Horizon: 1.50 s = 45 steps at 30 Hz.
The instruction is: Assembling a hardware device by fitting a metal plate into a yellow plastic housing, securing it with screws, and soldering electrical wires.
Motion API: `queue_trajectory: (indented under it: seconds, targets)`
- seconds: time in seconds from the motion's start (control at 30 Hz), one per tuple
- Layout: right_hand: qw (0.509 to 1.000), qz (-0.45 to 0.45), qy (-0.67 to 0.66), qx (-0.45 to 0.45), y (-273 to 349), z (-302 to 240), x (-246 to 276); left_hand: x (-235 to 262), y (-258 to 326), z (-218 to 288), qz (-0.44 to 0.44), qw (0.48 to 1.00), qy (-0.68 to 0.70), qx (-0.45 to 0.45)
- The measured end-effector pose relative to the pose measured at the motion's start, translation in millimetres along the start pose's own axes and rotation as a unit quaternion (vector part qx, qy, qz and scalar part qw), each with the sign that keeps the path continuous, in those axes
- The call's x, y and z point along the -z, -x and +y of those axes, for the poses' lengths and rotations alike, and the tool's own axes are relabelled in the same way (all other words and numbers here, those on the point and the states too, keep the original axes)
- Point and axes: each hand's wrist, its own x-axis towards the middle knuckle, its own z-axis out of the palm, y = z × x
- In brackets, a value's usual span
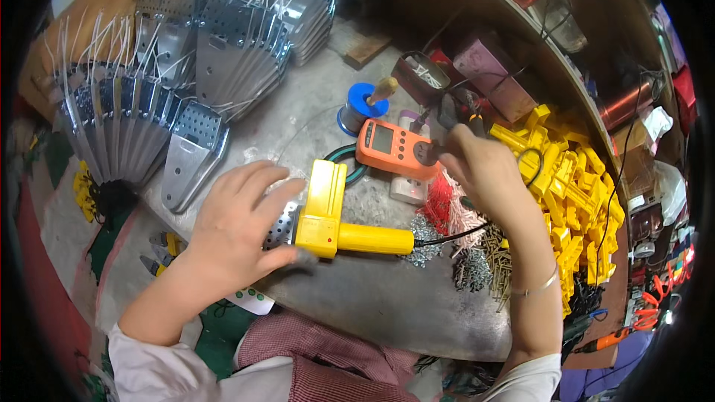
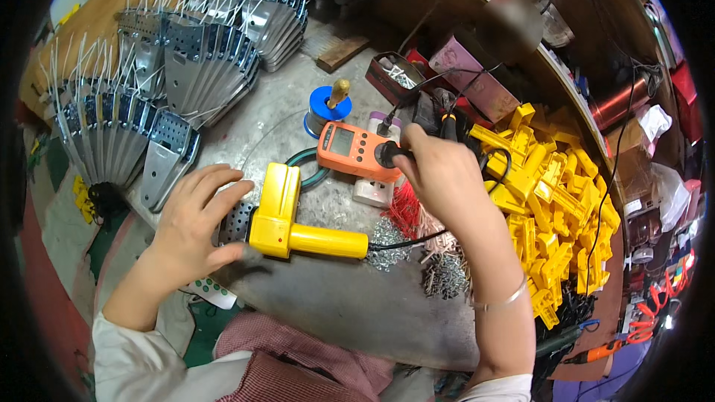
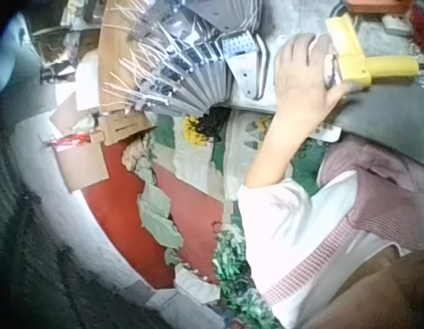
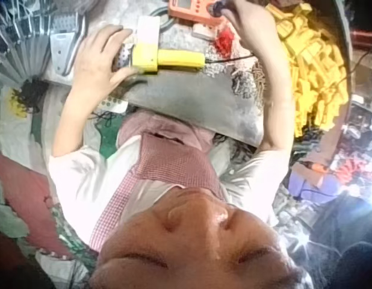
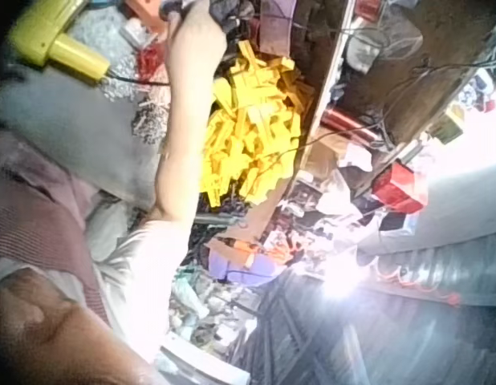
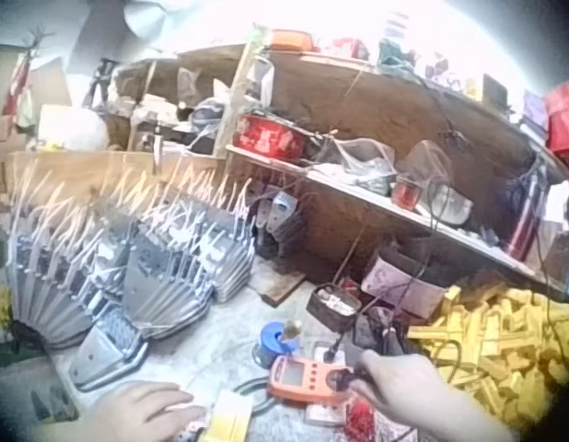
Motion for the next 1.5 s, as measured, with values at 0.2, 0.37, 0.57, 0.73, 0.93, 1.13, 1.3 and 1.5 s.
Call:
queue_trajectory:
  seconds: [0.2, 0.37, 0.57, 0.73, 0.93, 1.13, 1.3, 1.5]
  targets:
    - [0.990, -0.123, 0.062, 0.004, -46, 1, 2, -19, 19, -11, 0.008, 0.998, 0.001, 0.069]
    - [0.986, -0.147, 0.065, 0.033, -45, 1, -5, -22, 18, -12, 0.007, 0.997, 0.017, 0.071]
    - [0.989, -0.138, 0.024, 0.044, -42, -1, -12, -19, 30, -13, 0.022, 0.997, 0.013, 0.076]
    - [0.964, 0.022, 0.199, 0.175, -28, -20, -33, -4, 83, -10, 0.160, 0.979, 0.030, 0.124]
    - [0.965, 0.009, -0.177, 0.193, 44, -134, -41, -35, 166, 4, 0.155, 0.771, 0.486, 0.381]
    - [0.927, -0.072, -0.286, 0.232, 75, -186, -92, -40, 151, 18, 0.064, 0.644, 0.616, 0.450]
    - [0.934, -0.057, -0.296, 0.195, 82, -202, -109, -33, 142, 20, 0.086, 0.813, 0.453, 0.355]
    - [0.946, -0.032, -0.281, 0.160, 87, -212, -117, -33, 138, 24, 0.117, 0.881, 0.329, 0.321]
